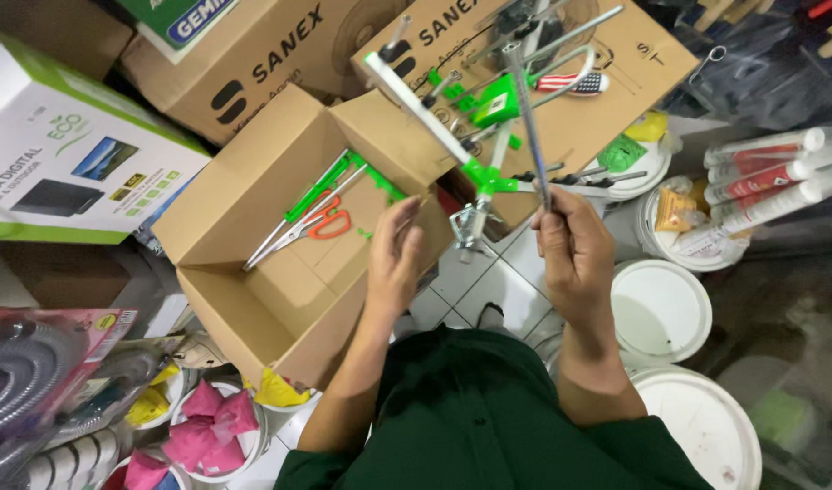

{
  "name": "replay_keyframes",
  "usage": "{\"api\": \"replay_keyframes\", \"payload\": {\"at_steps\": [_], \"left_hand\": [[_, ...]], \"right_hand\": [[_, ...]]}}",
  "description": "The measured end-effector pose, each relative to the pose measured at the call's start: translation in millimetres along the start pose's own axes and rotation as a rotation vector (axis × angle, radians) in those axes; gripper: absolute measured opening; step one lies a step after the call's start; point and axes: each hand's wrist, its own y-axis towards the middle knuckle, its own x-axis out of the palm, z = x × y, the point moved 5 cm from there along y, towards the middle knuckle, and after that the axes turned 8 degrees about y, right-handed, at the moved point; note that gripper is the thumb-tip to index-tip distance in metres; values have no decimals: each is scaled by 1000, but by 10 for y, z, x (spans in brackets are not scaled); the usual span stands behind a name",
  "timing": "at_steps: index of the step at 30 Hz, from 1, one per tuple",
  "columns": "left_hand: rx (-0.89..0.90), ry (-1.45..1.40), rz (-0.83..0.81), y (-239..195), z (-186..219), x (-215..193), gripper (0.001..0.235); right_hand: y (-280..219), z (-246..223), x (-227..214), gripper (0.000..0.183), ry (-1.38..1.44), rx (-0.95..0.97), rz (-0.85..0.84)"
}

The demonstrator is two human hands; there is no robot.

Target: The person assembles a television antenna by inserting metal rods into a green plastic frame and securing the components together by hand.

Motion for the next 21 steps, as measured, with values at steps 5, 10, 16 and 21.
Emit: {"api": "replay_keyframes", "payload": {"at_steps": [5,10,16,21], "left_hand": [[-230,-45,-70,334,-493,375,46],[-305,-200,-185,503,-594,497,49],[-487,-285,-284,704,-687,626,52],[-425,-385,-387,848,-662,860,63]], "right_hand": [[169,748,-228,27,409,156,8],[219,1133,-115,32,302,164,-43],[407,1291,-45,39,254,241,-88],[471,1345,105,43,255,237,-98]]}}
